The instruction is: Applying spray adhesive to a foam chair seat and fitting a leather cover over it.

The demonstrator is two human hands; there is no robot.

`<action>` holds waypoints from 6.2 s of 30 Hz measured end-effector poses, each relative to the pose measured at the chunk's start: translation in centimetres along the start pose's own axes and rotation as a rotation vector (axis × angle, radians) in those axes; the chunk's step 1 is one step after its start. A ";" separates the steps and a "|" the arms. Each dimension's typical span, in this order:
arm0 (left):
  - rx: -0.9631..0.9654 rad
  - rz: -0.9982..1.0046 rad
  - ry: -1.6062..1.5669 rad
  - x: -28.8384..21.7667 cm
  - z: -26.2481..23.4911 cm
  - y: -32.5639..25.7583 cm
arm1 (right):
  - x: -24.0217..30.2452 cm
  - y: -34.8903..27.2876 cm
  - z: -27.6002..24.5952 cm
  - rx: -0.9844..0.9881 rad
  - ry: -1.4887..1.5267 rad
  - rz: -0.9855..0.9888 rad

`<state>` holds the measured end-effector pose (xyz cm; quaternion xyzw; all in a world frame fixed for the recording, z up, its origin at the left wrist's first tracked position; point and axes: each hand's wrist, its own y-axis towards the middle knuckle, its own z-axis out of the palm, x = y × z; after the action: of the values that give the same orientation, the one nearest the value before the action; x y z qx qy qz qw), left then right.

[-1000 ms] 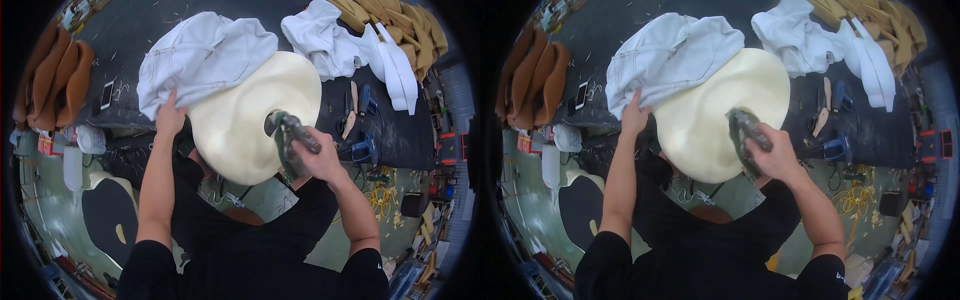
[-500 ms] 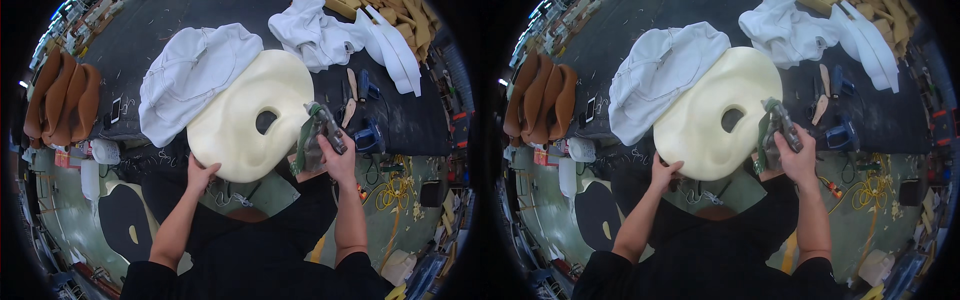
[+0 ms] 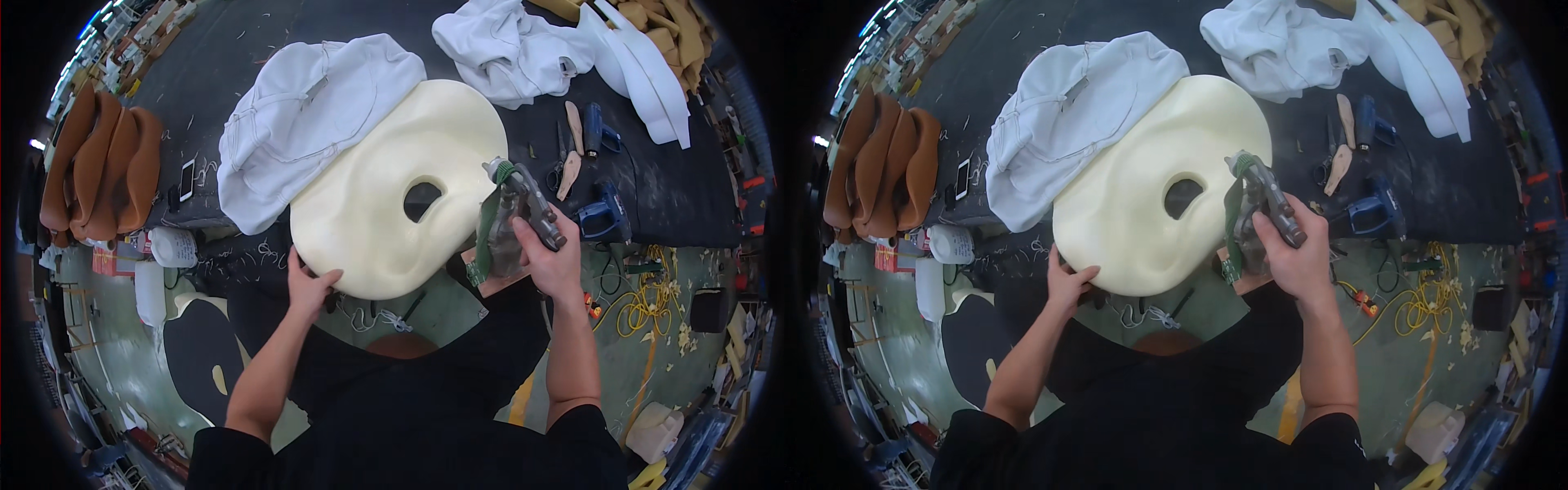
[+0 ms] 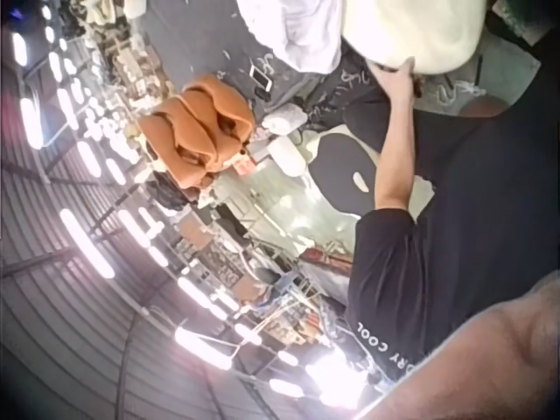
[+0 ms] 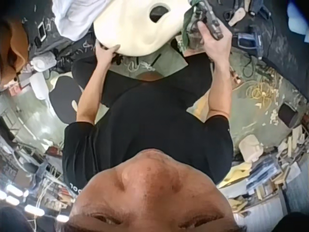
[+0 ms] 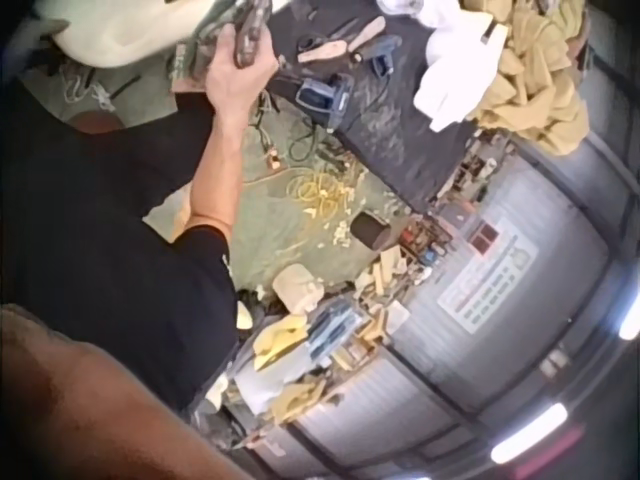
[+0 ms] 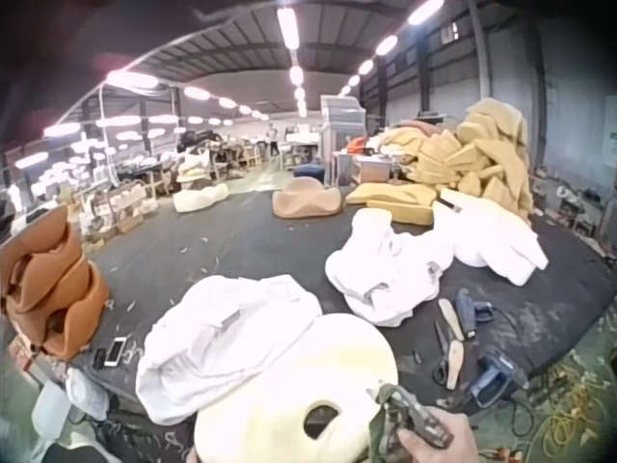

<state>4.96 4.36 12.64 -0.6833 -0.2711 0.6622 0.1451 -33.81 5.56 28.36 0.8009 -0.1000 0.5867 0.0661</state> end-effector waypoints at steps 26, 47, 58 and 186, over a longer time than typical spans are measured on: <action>-0.085 1.015 1.007 -8.9 -2.6 6.6 | 0.0 2.9 0.5 0.127 -0.128 -0.024; 0.157 1.740 1.681 -21.4 21.7 29.4 | 0.0 8.6 3.7 0.253 -0.262 -0.050; 0.477 1.330 1.689 -24.0 22.0 30.6 | 1.1 9.7 4.5 0.298 -0.281 0.099; 0.430 1.441 1.638 -22.4 21.9 34.6 | 2.7 11.8 6.5 0.193 -0.556 0.014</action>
<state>-9.90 -39.80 10.06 -0.8724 0.4875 -0.0264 -0.0228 -29.79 -7.53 28.81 0.9327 -0.0635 0.3522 -0.0445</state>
